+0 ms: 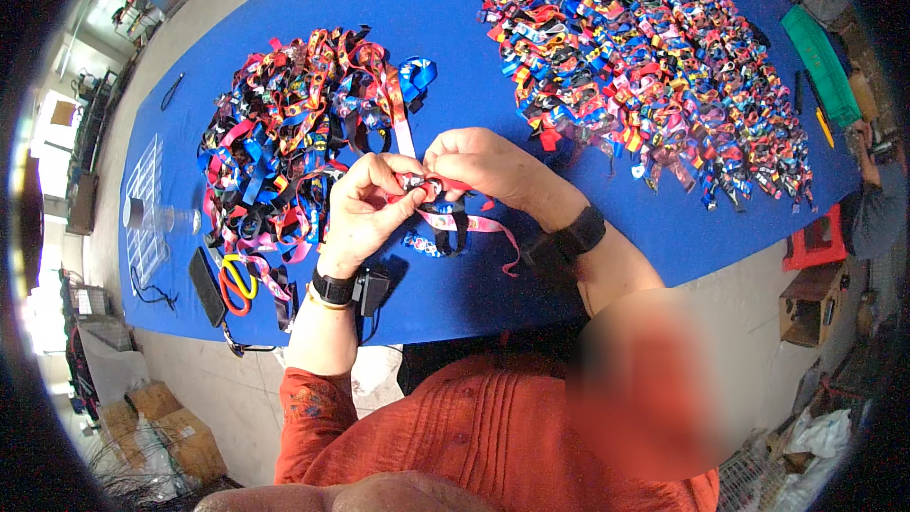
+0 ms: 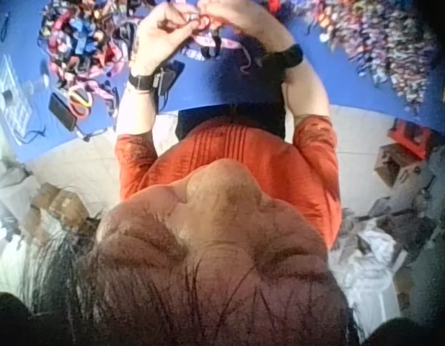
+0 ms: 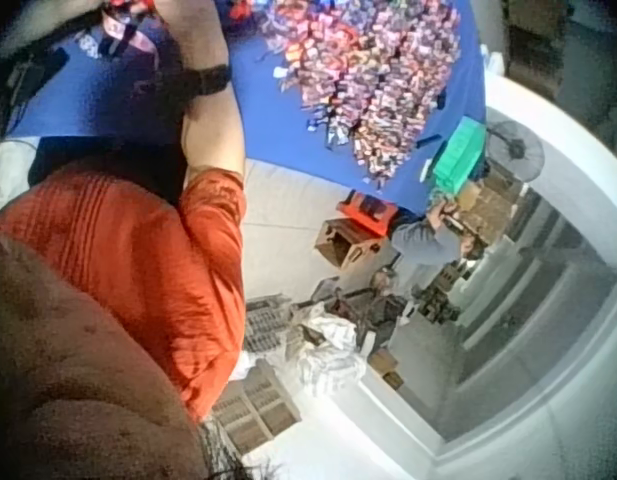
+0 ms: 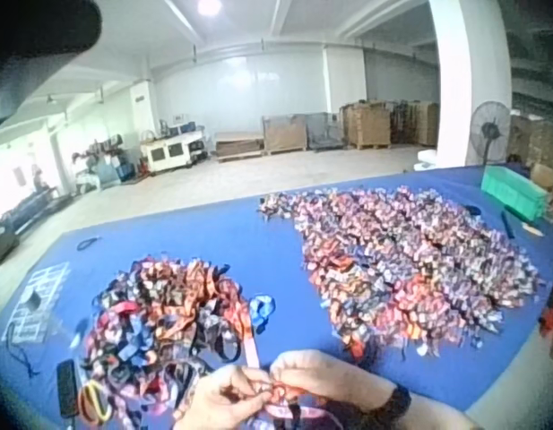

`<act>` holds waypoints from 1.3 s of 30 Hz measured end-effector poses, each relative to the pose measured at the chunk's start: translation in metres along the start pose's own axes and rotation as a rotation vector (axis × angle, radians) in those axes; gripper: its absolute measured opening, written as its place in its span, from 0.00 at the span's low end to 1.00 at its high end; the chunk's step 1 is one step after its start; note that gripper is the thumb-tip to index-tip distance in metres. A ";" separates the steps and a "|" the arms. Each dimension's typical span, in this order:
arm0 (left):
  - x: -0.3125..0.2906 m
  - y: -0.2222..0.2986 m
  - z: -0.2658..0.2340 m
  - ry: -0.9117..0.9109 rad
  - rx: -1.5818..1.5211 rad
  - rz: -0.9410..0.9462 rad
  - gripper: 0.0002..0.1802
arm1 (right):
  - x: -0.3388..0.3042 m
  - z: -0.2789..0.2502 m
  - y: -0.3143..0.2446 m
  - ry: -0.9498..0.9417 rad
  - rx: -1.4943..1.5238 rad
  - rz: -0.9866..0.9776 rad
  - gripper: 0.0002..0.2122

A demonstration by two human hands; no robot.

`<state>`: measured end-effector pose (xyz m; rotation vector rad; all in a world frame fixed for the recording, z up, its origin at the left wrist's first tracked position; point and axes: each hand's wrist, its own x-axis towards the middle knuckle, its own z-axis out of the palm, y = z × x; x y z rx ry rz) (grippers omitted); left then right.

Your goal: Sorting and organizing colorful lanyards on a factory assembly table.

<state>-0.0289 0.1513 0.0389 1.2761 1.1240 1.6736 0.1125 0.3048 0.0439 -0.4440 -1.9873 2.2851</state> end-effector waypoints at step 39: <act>0.002 -0.007 -0.012 0.143 0.513 0.042 0.10 | 0.005 0.003 0.008 0.388 -0.073 -0.291 0.05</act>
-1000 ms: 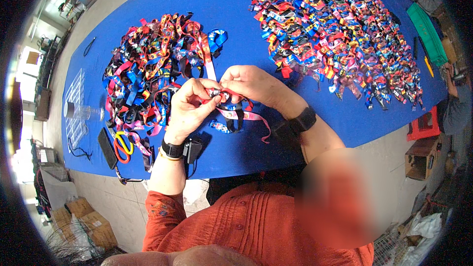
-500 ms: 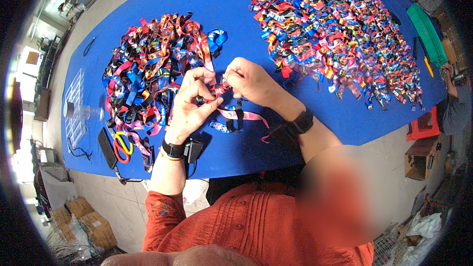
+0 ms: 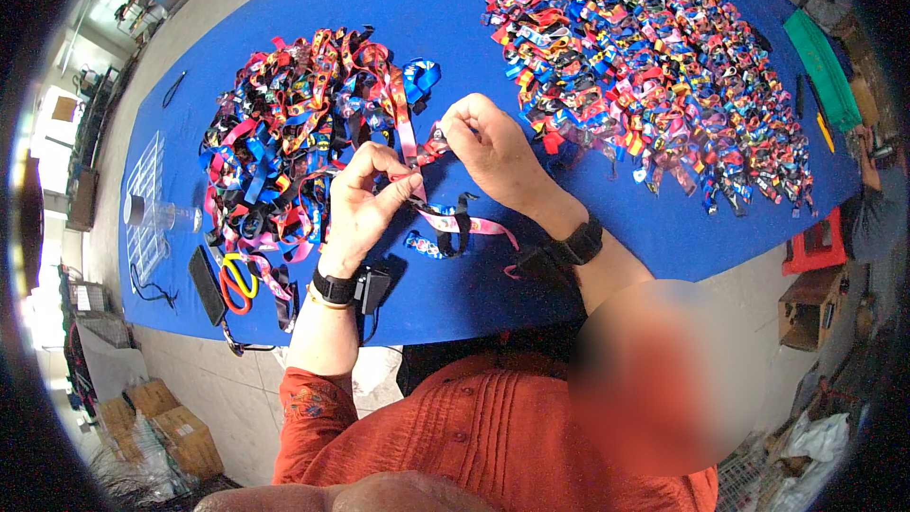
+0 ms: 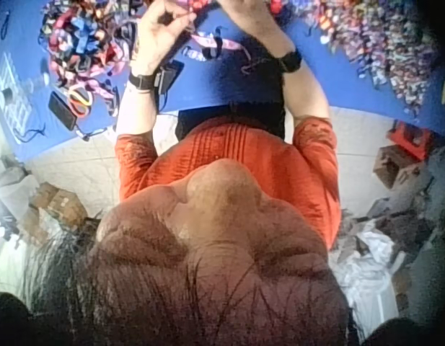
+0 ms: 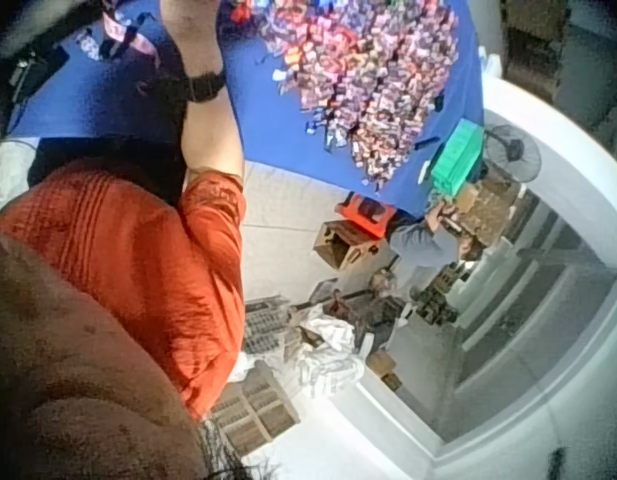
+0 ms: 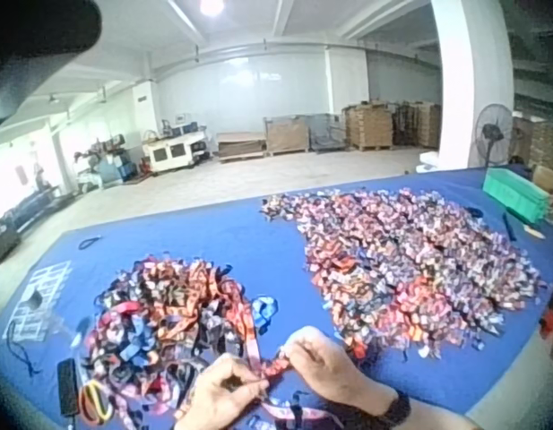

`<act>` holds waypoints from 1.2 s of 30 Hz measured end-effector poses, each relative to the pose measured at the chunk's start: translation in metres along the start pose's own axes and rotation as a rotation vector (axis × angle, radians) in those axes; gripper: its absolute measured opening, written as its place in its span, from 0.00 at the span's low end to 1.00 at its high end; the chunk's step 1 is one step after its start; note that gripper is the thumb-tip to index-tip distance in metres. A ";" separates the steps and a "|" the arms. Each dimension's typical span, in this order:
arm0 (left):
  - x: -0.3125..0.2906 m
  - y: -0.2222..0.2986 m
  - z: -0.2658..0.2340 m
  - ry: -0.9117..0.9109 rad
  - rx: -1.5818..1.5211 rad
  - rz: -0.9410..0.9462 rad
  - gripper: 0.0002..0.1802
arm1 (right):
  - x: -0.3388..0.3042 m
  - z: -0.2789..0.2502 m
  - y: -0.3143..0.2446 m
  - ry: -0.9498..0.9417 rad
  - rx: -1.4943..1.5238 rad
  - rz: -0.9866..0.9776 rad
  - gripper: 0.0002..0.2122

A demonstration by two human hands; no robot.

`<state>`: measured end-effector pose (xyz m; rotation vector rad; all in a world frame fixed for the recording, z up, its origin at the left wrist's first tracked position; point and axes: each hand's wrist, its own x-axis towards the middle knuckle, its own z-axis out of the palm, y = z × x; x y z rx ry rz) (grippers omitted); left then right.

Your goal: Sorting and organizing colorful lanyards on a factory assembly table.

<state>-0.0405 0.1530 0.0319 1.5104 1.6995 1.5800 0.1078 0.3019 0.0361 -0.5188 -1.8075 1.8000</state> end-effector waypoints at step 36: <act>0.002 -0.002 -0.005 -0.089 -0.510 -0.457 0.11 | -0.006 0.006 -0.016 -0.242 -0.019 0.149 0.05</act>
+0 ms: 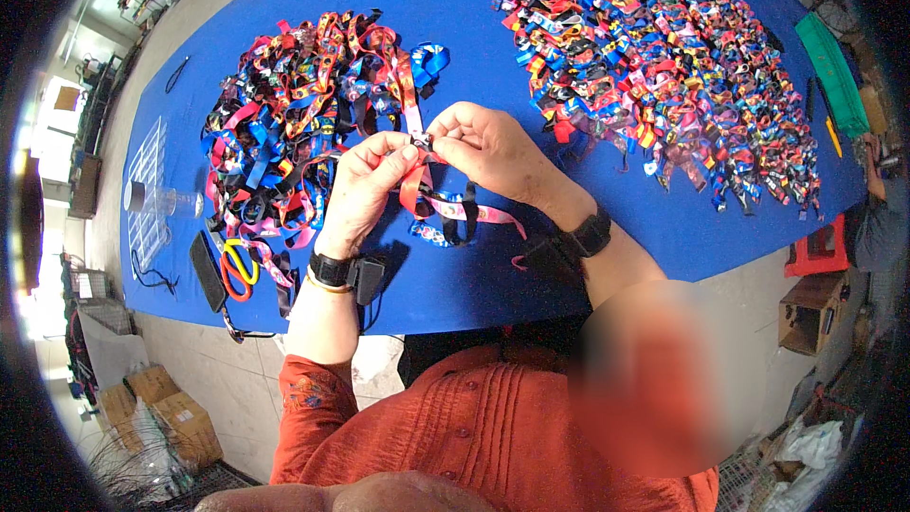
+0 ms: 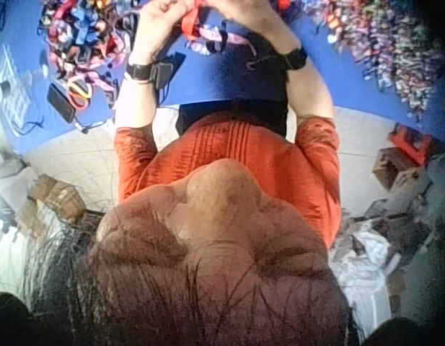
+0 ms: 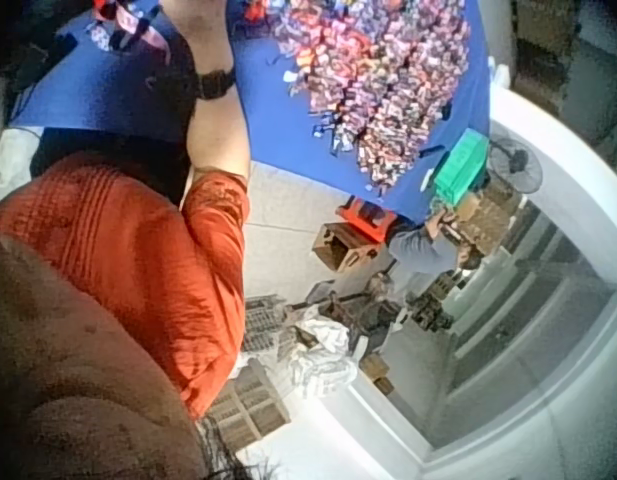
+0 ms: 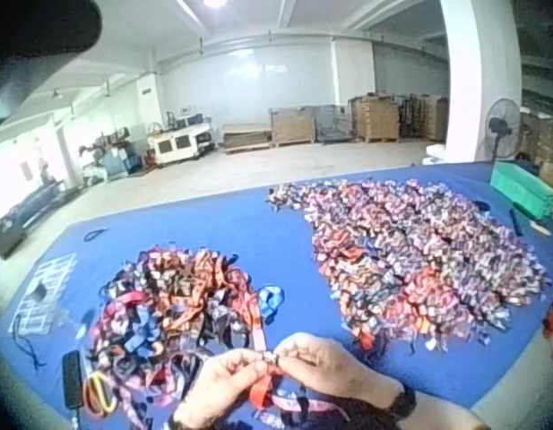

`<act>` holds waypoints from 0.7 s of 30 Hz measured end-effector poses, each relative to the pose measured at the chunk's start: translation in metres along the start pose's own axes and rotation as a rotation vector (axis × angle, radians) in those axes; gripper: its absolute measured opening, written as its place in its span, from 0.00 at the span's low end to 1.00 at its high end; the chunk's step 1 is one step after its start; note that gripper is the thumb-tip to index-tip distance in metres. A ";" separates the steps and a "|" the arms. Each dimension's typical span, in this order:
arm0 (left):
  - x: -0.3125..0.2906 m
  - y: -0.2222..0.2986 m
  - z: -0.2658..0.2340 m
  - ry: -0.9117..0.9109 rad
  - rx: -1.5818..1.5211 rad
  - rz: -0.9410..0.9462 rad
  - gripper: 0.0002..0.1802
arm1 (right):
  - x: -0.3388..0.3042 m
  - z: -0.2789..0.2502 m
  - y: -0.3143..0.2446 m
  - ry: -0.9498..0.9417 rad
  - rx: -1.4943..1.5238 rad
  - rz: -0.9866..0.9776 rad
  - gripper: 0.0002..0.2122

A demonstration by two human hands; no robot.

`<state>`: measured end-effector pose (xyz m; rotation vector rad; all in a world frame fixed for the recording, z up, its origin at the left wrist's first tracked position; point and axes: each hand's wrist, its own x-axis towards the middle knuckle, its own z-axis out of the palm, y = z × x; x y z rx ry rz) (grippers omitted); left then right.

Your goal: Sorting and organizing colorful lanyards on a factory assembly table.

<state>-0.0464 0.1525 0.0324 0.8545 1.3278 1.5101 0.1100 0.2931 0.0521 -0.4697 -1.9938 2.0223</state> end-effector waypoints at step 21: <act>-0.004 0.004 -0.003 -0.210 0.016 -0.139 0.09 | -0.001 0.002 0.003 -0.017 -0.027 -0.086 0.01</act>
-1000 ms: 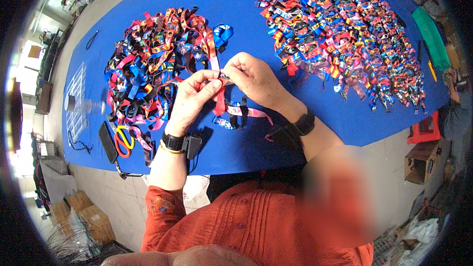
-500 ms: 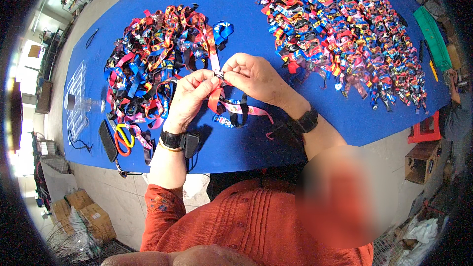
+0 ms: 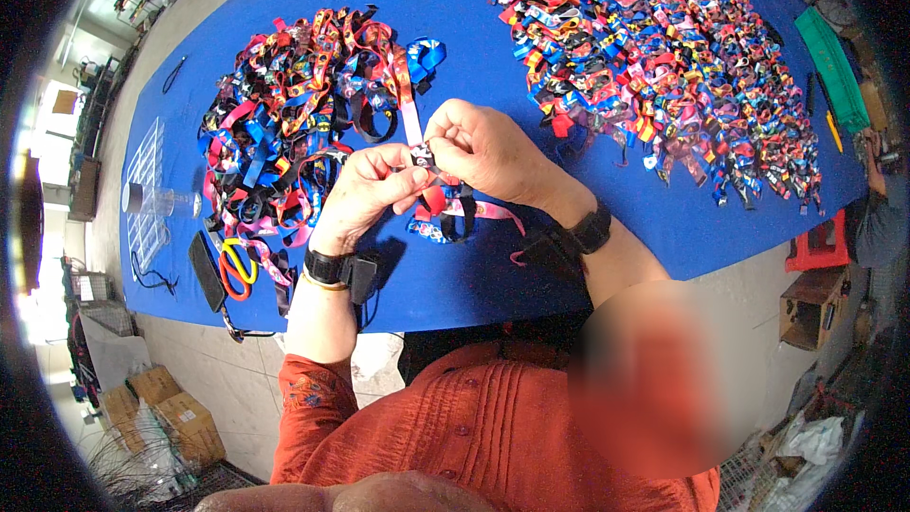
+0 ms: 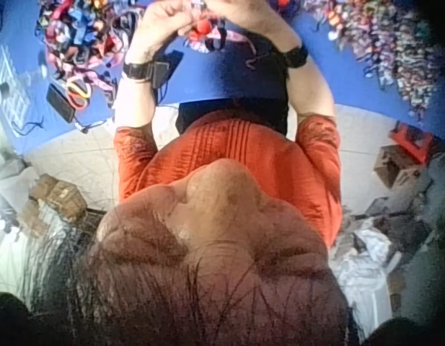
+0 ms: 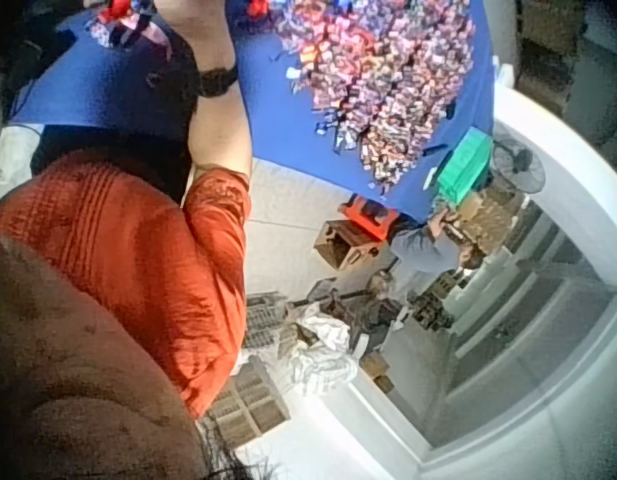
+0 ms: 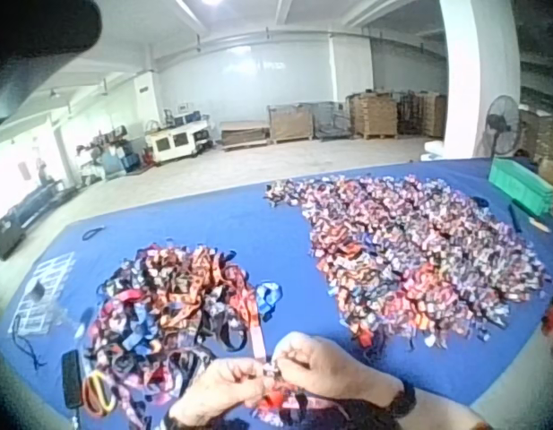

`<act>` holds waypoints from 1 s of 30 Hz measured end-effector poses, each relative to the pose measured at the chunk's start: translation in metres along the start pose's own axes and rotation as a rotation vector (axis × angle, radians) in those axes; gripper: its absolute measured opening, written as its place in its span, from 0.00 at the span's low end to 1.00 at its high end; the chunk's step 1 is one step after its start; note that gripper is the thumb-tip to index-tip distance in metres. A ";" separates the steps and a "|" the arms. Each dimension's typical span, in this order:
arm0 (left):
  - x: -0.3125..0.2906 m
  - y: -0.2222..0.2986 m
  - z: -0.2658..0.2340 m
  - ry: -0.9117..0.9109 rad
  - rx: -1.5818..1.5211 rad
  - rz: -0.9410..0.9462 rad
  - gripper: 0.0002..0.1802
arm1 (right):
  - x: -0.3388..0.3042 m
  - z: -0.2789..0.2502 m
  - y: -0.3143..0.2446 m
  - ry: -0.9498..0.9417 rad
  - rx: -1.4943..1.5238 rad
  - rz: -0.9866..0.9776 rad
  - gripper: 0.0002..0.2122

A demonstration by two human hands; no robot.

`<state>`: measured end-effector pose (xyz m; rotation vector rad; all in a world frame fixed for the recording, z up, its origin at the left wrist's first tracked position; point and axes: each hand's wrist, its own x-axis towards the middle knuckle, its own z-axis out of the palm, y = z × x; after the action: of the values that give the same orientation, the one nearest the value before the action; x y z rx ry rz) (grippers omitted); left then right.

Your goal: Sorting and organizing colorful lanyards on a factory assembly table.

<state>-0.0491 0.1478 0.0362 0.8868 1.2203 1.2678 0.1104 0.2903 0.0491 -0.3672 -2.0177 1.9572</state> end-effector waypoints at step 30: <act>0.001 0.006 0.007 0.105 0.044 -0.008 0.07 | 0.004 -0.010 0.012 -0.058 -0.024 -0.096 0.04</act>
<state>-0.0433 0.1503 0.0428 0.8547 1.3372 1.2986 0.1107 0.3017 0.0378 -0.2175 -2.0564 1.9080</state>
